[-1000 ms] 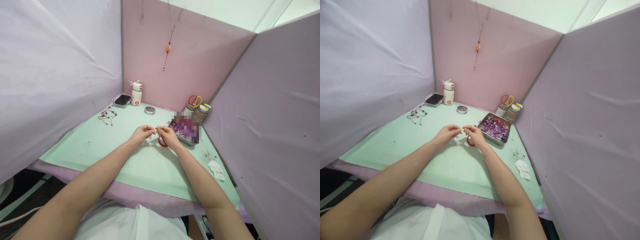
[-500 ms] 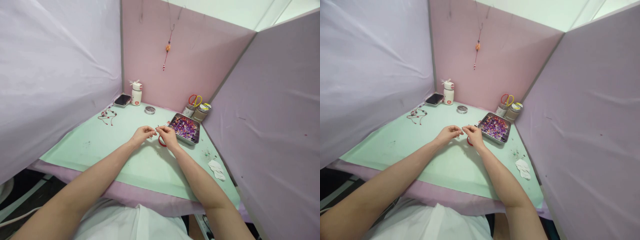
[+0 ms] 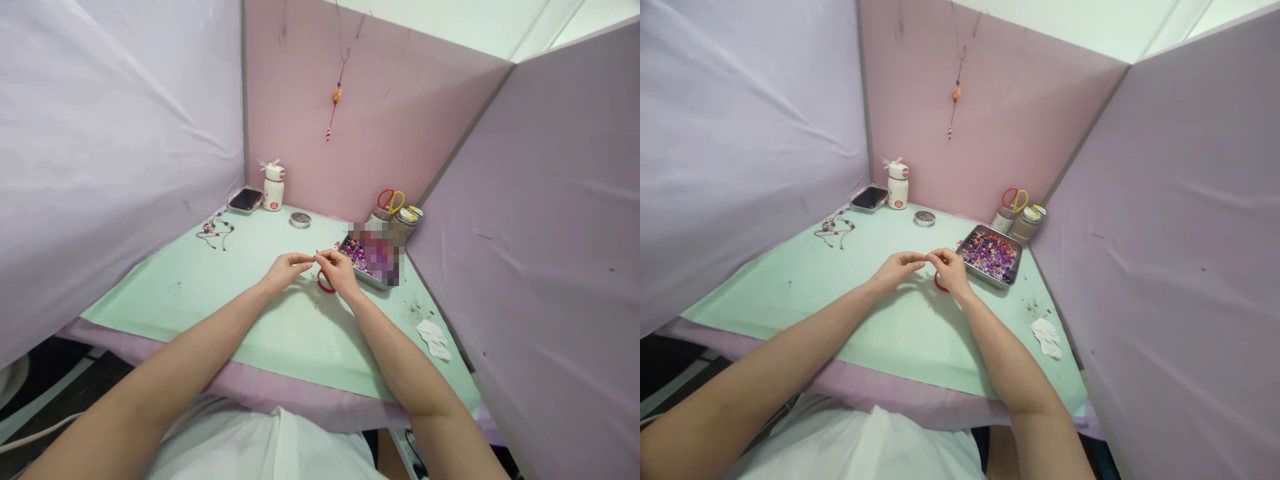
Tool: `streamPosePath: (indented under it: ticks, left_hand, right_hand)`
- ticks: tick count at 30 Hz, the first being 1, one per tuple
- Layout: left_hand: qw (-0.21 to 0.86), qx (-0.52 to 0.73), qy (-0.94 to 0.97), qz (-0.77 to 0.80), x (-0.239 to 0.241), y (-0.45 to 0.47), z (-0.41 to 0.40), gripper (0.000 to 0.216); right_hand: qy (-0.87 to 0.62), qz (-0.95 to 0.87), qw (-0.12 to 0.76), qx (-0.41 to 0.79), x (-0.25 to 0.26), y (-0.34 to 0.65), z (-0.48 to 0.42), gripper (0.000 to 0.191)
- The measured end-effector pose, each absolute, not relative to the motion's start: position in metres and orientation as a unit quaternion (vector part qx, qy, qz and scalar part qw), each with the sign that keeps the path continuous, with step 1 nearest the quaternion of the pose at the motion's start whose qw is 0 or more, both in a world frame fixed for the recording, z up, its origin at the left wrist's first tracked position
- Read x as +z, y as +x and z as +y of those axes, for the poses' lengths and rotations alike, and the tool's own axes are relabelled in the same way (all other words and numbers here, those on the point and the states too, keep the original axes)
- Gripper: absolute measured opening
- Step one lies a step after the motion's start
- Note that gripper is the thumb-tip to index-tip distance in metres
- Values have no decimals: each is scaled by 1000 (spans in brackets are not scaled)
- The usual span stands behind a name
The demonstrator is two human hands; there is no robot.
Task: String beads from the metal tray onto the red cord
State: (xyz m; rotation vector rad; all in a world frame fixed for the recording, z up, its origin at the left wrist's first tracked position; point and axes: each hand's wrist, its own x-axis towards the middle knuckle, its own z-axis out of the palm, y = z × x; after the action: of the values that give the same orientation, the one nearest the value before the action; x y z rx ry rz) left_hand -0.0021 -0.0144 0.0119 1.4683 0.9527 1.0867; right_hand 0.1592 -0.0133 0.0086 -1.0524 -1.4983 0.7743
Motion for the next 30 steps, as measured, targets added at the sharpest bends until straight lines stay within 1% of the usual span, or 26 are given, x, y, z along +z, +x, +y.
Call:
streamPosePath:
  ticks: [7, 16, 22, 25, 30]
  left_hand:
    - [507, 430, 627, 406, 7, 0, -12, 31]
    - [520, 418, 624, 406, 14, -1, -18, 24]
    - [533, 440, 594, 412, 11, -2, -14, 30]
    - [537, 446, 589, 406, 8, -1, -12, 32]
    - [530, 433, 603, 409, 7, 0, -13, 31]
  right_hand:
    - [-438, -614, 536, 380, 8, 158, -13, 24]
    - [-445, -589, 542, 402, 8, 158, -13, 28]
    - [-439, -570, 500, 481, 3, 161, -9, 37]
    - [-442, -577, 488, 484, 3, 160, -10, 37]
    - [-444, -573, 507, 467, 6, 156, -14, 29]
